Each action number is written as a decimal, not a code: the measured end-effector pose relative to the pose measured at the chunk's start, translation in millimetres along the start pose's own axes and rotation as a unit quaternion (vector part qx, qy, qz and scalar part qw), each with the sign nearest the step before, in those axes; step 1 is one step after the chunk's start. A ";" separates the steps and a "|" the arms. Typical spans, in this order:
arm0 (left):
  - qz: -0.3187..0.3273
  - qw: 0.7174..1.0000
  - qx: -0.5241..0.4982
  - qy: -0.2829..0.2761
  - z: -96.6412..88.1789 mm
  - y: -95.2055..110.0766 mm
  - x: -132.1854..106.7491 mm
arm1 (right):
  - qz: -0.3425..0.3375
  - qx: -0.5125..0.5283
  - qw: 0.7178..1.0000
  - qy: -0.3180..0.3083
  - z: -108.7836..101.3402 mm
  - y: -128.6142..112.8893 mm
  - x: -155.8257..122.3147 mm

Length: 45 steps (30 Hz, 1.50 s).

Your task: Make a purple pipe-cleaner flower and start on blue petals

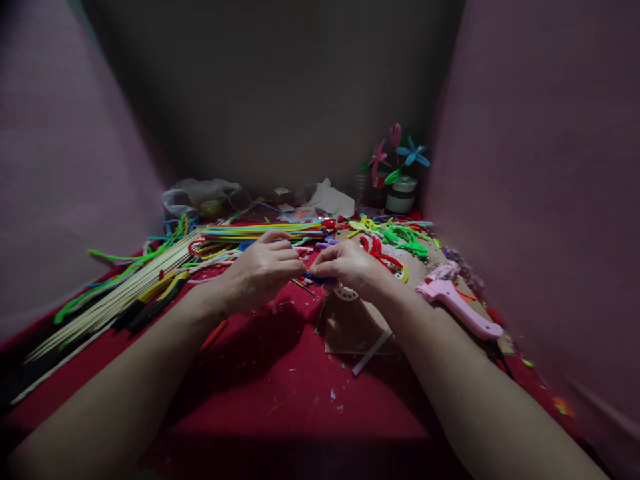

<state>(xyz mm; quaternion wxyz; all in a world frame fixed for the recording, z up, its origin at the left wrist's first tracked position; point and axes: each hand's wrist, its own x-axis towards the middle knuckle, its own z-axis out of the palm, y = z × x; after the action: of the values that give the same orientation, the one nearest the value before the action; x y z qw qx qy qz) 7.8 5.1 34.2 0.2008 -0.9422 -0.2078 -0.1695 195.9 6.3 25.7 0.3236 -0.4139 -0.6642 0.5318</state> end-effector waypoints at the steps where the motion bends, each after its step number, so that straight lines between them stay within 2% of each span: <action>1: 0.003 1.000 -0.002 -0.001 -0.5 0.9 0.3 | 0.003 -0.002 1.000 -0.016 -2.0 -0.9 -0.6; 7: 0.006 1.000 -0.027 -0.008 -3.2 2.5 0.6 | -0.002 -0.054 0.997 -0.053 -2.7 -1.8 -2.4; 11: -0.001 0.999 -0.032 -0.003 -0.8 0.4 -0.5 | 0.016 0.000 0.998 -0.067 5.2 -0.3 -3.7; 14: -0.061 0.995 -0.015 0.080 -1.8 0.7 0.0 | -0.021 0.040 0.999 -0.001 10.8 0.0 -3.7; 16: -0.161 0.971 -0.014 0.174 -4.8 1.6 1.2 | -0.050 0.063 0.994 0.068 14.1 -0.3 -3.4; 18: -0.293 0.918 -0.075 0.257 -7.8 2.6 2.8 | -0.064 0.088 0.987 0.118 17.4 -0.7 -3.4; 19: -0.353 0.884 -0.146 0.270 -8.3 3.1 3.7 | -0.067 0.098 0.984 0.133 19.2 -0.8 -3.6; 21: -0.431 0.803 -0.341 0.230 -6.6 4.7 5.7 | -0.073 0.104 0.980 0.151 23.3 -0.1 -4.2; 23: -0.452 0.705 -0.523 0.158 -1.0 7.0 7.6 | -0.075 0.095 0.980 0.156 27.8 1.5 -4.9; 24: -0.454 0.662 -0.581 0.139 2.6 8.2 8.3 | -0.076 0.089 0.981 0.155 30.0 2.8 -5.1; 25: -0.455 0.629 -0.616 0.135 6.1 9.3 8.7 | -0.076 0.084 0.982 0.154 31.9 4.2 -5.2; 27: -0.458 0.595 -0.644 0.145 11.5 10.7 8.6 | -0.070 0.091 0.983 0.145 34.7 7.2 -5.0; 31: -0.447 0.588 -0.659 0.143 13.3 9.3 6.1 | -0.041 0.149 0.985 0.084 35.4 10.9 -3.5; 35: -0.437 0.604 -0.653 0.133 10.5 7.6 5.0 | -0.015 0.180 0.983 0.043 35.3 11.2 -2.5; 38: -0.443 0.611 -0.639 0.150 8.9 7.6 6.1 | -0.015 0.178 0.982 0.065 37.9 11.1 -3.6; 42: -0.477 0.603 -0.603 0.211 6.3 8.1 9.5 | -0.026 0.076 0.988 0.130 42.7 11.4 -6.3; 45: -0.492 0.615 -0.572 0.228 5.3 7.6 11.3 | -0.021 0.030 0.988 0.151 44.9 11.6 -7.3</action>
<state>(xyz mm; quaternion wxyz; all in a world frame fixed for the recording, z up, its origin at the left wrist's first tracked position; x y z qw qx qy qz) 22.2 4.8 31.9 -0.4516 -0.5532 -0.4490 -0.5370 162.5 -18.8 4.4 0.4433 -0.4659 -0.6001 0.4758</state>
